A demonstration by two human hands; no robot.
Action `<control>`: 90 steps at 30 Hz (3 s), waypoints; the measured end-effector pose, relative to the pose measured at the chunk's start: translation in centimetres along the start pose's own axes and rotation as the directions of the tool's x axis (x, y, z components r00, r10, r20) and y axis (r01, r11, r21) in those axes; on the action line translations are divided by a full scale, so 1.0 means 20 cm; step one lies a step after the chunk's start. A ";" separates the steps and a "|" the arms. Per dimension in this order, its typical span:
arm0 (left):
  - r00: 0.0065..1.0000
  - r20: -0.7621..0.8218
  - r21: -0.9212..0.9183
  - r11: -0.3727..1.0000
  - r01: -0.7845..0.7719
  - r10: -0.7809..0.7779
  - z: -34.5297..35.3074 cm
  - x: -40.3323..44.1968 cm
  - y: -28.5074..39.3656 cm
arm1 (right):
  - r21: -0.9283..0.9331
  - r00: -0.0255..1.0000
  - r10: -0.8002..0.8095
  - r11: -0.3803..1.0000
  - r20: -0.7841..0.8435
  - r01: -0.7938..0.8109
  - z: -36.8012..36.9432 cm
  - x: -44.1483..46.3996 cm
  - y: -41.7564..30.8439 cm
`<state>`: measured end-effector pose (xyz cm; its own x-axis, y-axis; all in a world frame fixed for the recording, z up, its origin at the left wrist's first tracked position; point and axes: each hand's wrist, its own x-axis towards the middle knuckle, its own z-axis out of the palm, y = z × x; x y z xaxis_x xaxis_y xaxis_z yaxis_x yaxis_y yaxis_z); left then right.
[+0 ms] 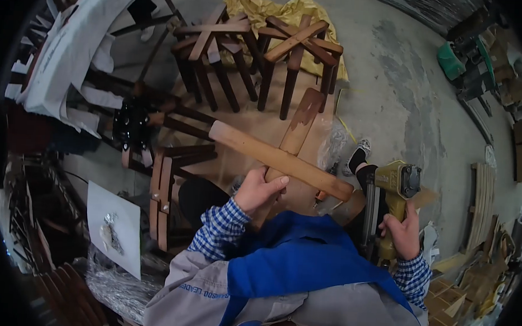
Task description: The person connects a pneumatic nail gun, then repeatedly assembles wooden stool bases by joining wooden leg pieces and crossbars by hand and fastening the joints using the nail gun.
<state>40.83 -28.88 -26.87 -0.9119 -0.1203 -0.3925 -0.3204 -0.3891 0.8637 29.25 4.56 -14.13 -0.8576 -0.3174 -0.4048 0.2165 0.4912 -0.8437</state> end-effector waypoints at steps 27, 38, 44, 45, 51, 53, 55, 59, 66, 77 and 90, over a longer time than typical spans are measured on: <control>0.844 -0.496 -0.150 0.937 -0.316 0.205 0.32 1.84 1.21 | 0.208 0.969 -0.033 0.978 0.244 -0.019 0.04 0.69 0.55; 0.806 -0.578 -0.137 0.959 -0.248 0.126 0.01 2.51 0.81 | 0.089 0.977 0.085 0.991 0.194 -0.104 0.09 1.02 0.81; 0.875 -0.227 0.871 -0.314 0.379 0.427 -0.09 2.19 1.08 | 0.019 0.992 0.037 0.999 0.123 -0.039 0.12 1.01 0.91; 0.870 -0.184 0.880 -0.318 0.353 0.457 -0.16 2.12 1.16 | 0.013 0.992 0.036 0.999 0.122 -0.038 0.12 1.01 0.90; 0.875 -0.234 0.942 -0.125 0.312 0.424 -0.59 1.08 1.21 | 0.142 0.960 0.091 0.981 0.266 -0.132 0.16 0.96 0.68; 0.886 -0.313 0.885 -0.234 0.403 0.342 -0.75 0.57 1.07 | 0.250 0.952 0.074 0.956 0.297 -0.152 0.21 0.96 0.69; 0.768 -0.562 0.783 -0.103 0.614 0.306 -0.84 -0.01 0.91 | 0.242 0.960 0.027 0.965 0.278 -0.097 0.32 1.02 0.93; 0.285 -0.845 0.374 0.119 0.920 0.453 -0.90 -1.36 0.51 | -0.103 0.853 -0.102 0.978 0.513 0.179 0.62 1.33 1.48; -0.676 -0.568 -0.444 0.516 0.732 0.470 0.05 -3.07 -0.06 | -0.535 0.613 -0.071 0.416 0.787 0.735 1.33 1.31 2.02; -0.605 -0.632 -0.533 0.838 -0.115 -0.485 0.89 -3.53 -1.00 | -0.229 0.248 0.195 -0.115 0.949 0.967 1.55 1.43 2.31; -0.692 -0.679 -0.574 0.765 0.291 -0.246 0.36 -3.45 -1.15 | -0.447 0.566 0.196 0.825 0.801 0.347 1.32 1.14 1.62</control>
<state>109.17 -5.00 -17.31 0.8838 -0.4411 -0.1560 -0.3634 -0.8573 0.3647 29.12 -8.14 -59.99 -0.0699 -0.7331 -0.6766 -0.3276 0.6575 -0.6785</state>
